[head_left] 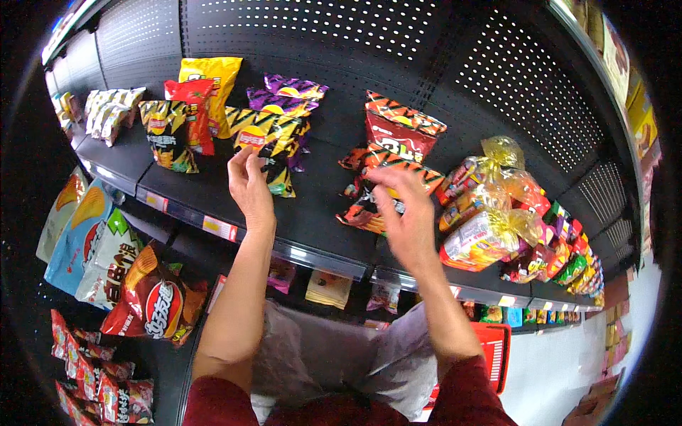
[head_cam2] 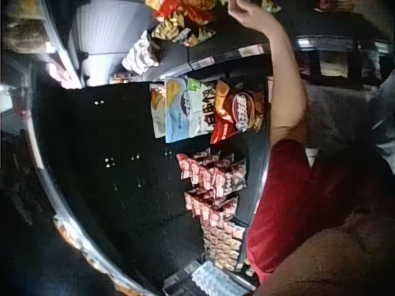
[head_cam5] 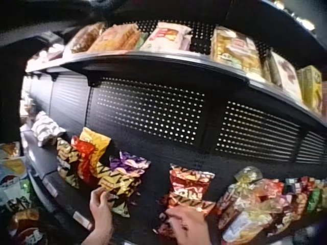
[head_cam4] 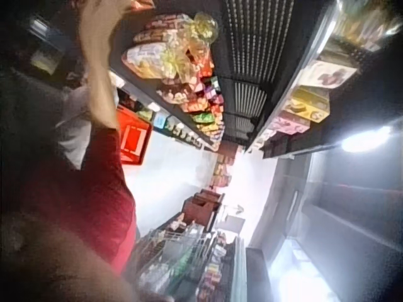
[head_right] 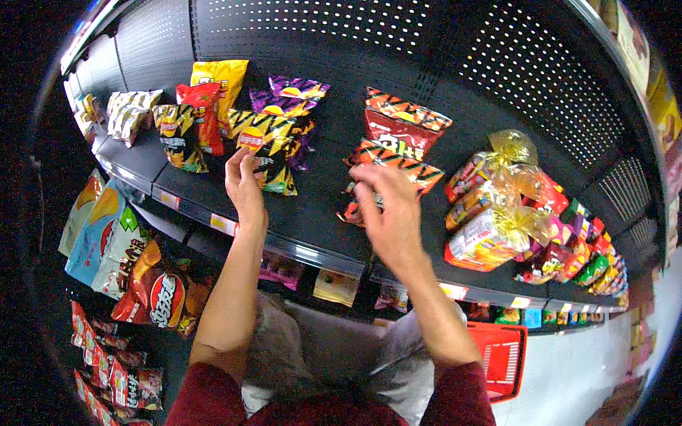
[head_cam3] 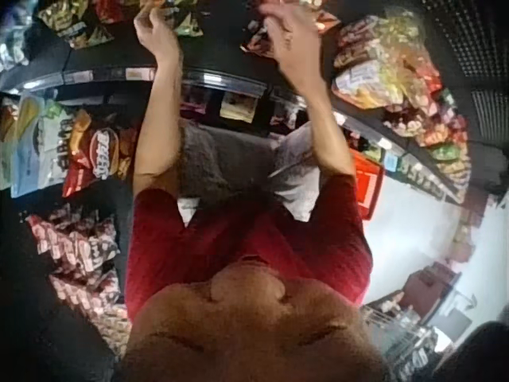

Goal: The person arranges snack bags on a store shelf, taking them from a red basket and placing them in rows. The person also wipes the shelf surface with a blue cloth between restocking actions.

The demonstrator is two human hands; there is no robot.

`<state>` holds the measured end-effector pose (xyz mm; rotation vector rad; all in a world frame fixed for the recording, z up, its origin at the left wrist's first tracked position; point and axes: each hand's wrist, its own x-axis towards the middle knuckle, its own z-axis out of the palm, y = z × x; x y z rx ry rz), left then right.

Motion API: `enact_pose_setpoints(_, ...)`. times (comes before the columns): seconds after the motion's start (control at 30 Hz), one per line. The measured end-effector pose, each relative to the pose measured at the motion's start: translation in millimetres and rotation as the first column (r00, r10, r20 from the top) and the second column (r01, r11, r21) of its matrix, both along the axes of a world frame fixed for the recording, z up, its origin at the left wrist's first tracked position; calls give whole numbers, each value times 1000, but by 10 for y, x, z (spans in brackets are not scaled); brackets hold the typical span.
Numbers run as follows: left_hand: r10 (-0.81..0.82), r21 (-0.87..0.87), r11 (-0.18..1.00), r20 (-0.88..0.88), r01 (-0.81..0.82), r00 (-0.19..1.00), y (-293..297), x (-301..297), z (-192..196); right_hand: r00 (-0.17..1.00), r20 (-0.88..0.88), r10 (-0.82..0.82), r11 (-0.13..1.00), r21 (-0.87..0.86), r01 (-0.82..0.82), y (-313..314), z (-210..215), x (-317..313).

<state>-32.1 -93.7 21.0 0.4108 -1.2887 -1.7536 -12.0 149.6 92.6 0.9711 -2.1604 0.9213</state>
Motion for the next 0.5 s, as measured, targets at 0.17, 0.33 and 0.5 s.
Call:
enact_pose_setpoints(0.17, -360, -63, 930, 29, 361, 932, 245, -61, 3, 954, -178, -241, 947, 173, 271, 469, 202, -571)
enact_pose_setpoints(0.33, -526, -53, 839, 170, 541, 833, 354, -93, -88, 963, -61, -264, 917, 293, 270, 562, 55, -933)
enact_pose_setpoints(0.5, -571, -28, 809, 201, 587, 796, 363, -135, -124, 971, -15, -237, 934, 272, 232, 571, 91, -790)
